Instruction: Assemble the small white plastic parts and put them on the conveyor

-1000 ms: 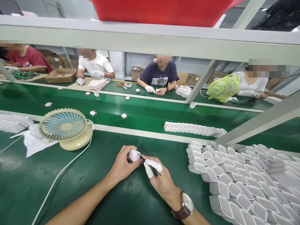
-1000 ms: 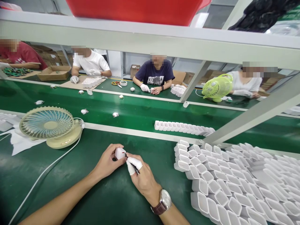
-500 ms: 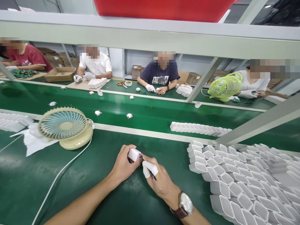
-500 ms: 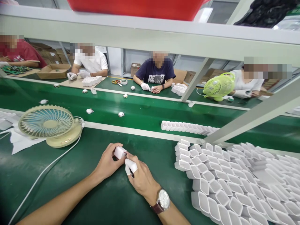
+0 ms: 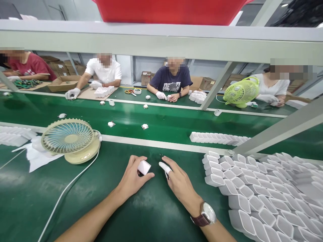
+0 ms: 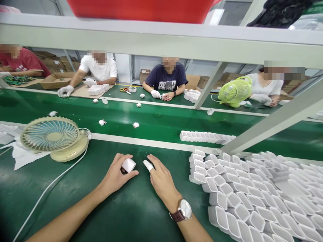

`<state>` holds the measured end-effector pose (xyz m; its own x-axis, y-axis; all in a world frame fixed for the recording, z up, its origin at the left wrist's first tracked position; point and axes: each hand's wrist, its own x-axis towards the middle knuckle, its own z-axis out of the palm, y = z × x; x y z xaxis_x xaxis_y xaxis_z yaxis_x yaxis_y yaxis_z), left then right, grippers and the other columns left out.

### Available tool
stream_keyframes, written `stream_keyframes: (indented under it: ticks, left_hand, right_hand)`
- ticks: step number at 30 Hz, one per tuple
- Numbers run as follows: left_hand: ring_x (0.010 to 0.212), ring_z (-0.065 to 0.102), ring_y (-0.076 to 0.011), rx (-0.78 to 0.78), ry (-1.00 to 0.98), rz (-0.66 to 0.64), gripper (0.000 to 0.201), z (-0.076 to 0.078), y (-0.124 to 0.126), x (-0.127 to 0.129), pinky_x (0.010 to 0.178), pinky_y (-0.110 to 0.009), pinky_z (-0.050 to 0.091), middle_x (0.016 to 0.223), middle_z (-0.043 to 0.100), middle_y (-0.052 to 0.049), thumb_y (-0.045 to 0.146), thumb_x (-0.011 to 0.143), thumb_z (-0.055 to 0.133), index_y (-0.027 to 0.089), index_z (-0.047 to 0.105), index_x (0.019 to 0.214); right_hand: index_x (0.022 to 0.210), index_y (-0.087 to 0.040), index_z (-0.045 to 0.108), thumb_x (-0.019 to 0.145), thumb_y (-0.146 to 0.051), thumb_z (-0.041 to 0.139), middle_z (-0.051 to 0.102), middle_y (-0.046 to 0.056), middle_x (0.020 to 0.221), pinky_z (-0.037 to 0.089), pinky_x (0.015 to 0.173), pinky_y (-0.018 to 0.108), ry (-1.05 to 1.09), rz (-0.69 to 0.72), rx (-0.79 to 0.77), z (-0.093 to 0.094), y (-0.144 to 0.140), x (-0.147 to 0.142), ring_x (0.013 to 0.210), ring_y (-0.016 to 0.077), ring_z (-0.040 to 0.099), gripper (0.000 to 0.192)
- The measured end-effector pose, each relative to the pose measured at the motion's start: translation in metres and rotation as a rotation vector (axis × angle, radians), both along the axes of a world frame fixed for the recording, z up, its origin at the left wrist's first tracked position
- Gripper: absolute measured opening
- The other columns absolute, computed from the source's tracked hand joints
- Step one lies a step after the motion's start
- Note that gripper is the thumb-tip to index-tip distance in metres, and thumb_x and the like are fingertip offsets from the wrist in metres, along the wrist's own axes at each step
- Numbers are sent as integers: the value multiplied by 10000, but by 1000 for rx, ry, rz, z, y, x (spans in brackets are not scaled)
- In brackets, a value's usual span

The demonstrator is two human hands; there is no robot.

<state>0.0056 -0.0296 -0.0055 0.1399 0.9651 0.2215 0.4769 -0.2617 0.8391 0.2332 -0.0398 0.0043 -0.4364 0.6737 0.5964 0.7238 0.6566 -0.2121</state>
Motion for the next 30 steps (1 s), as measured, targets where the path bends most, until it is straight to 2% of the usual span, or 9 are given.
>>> stream_keyframes:
  ticks: [4, 9, 13, 17, 21, 25, 30]
  left_hand:
    - [975, 601, -217, 164, 130, -36, 454, -4, 2, -3, 861, -377, 589, 1107, 463, -50, 260, 811, 801, 276, 658, 1242]
    - [1028, 575, -229, 304, 186, -143, 367, -8, 2, -2, 907, -406, 573, 1196, 470, -93, 209, 922, 676, 287, 666, 1280]
    - [1018, 568, -226, 333, 256, -247, 393, 0, 1, -7, 909, -418, 569, 1249, 489, -104, 233, 952, 638, 324, 636, 1334]
    - [1090, 611, -250, 259, 288, -282, 553, 17, 1, -18, 917, -406, 578, 1280, 526, -110, 318, 865, 755, 260, 538, 1371]
    - [856, 662, -192, 210, 365, -295, 319, 27, 4, -27, 735, -329, 579, 1107, 633, -45, 350, 874, 729, 242, 557, 1120]
    - [804, 683, -173, 282, 375, -290, 147, 22, 9, -29, 714, -293, 567, 1000, 686, -15, 330, 949, 642, 250, 577, 1054]
    - [870, 717, -189, 399, 320, -252, 168, 11, 15, -28, 747, -297, 587, 1051, 725, -59, 368, 997, 599, 239, 606, 1105]
  right_hand:
    - [1127, -126, 710, 851, 100, 439, 667, 178, 1362, 585, 1054, 480, -199, -82, -37, -6, 9, 12, 1366, 303, 574, 448]
    - [1250, -128, 685, 814, 105, 462, 654, 163, 1398, 557, 1086, 459, -248, -124, -115, -11, 13, 19, 1377, 282, 563, 542]
    - [1324, -137, 645, 819, 76, 471, 650, 154, 1401, 544, 1097, 460, -211, -150, -133, -13, 13, 20, 1364, 282, 567, 575]
    - [1419, -151, 549, 922, -45, 478, 648, 159, 1370, 565, 1065, 468, -110, -192, -138, -12, 11, 15, 1301, 291, 606, 513]
    - [1411, -179, 530, 998, -159, 464, 649, 158, 1310, 599, 1003, 491, 17, -216, -133, -14, 12, 13, 1231, 302, 632, 419]
    - [1370, -162, 561, 858, 14, 408, 625, 156, 1331, 584, 1029, 490, 67, -194, -145, -19, 15, 17, 1248, 290, 608, 562]
    - [1330, -169, 597, 769, 51, 392, 651, 127, 1280, 578, 1027, 450, 124, -174, -168, -18, 16, 20, 1212, 256, 615, 636]
